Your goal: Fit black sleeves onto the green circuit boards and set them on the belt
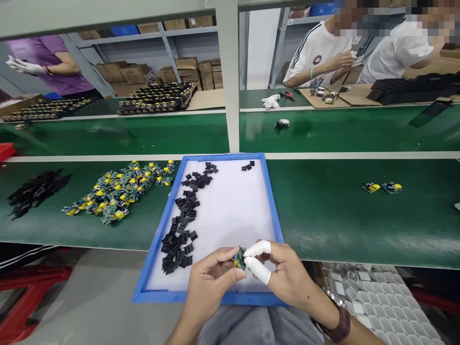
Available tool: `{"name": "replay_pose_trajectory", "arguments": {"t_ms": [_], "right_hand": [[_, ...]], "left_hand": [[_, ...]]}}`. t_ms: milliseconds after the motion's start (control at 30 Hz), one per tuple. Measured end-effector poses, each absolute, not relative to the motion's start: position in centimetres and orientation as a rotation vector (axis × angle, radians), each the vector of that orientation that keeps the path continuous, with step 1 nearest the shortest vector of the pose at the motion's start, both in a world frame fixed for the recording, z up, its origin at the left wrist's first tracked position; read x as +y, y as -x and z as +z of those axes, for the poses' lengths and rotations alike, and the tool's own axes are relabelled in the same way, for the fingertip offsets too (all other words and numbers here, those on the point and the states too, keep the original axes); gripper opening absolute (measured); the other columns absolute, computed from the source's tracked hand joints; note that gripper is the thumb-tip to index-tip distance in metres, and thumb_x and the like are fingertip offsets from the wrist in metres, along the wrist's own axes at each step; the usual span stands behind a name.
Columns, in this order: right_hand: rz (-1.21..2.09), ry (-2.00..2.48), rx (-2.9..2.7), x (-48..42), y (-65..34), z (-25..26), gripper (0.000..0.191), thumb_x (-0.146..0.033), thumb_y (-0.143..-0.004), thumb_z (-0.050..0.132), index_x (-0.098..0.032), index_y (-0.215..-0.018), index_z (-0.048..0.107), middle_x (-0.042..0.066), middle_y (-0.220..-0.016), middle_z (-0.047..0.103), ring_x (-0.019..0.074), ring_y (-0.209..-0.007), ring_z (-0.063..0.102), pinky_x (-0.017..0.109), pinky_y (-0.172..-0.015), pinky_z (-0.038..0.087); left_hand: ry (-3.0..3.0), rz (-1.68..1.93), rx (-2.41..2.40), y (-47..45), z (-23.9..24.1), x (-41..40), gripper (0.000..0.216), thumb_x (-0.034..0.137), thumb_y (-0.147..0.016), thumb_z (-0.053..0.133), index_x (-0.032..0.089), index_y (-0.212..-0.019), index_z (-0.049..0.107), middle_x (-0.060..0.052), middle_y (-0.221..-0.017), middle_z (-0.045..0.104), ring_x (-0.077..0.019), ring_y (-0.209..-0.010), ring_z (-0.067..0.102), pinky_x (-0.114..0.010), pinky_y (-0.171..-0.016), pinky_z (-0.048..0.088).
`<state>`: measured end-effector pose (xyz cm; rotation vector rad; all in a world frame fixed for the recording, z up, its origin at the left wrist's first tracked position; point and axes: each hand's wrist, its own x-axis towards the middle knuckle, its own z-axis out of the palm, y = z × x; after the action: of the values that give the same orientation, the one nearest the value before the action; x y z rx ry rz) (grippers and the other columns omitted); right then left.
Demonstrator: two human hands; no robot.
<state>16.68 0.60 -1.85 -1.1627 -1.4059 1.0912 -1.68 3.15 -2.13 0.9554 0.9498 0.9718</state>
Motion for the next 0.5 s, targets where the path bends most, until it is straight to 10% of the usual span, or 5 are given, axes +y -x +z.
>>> {"name": "replay_pose_trajectory", "arguments": {"t_ms": [500], "right_hand": [[1.471, 1.172, -1.204, 0.89, -16.80, -1.83, 0.007, -0.022, -0.092, 0.063, -0.019, -0.097, 0.065, -0.002, -0.067, 0.064, 0.0133, -0.057, 0.063, 0.024, -0.056, 0.050]], "left_hand": [[-1.018, 0.961, 0.884, 2.32, -3.13, 3.01, 0.035, 0.008, -0.073, 0.086, 0.029, -0.101, 0.083, -0.005, -0.107, 0.079, -0.0194, -0.089, 0.073, -0.028, -0.077, 0.060]]}}
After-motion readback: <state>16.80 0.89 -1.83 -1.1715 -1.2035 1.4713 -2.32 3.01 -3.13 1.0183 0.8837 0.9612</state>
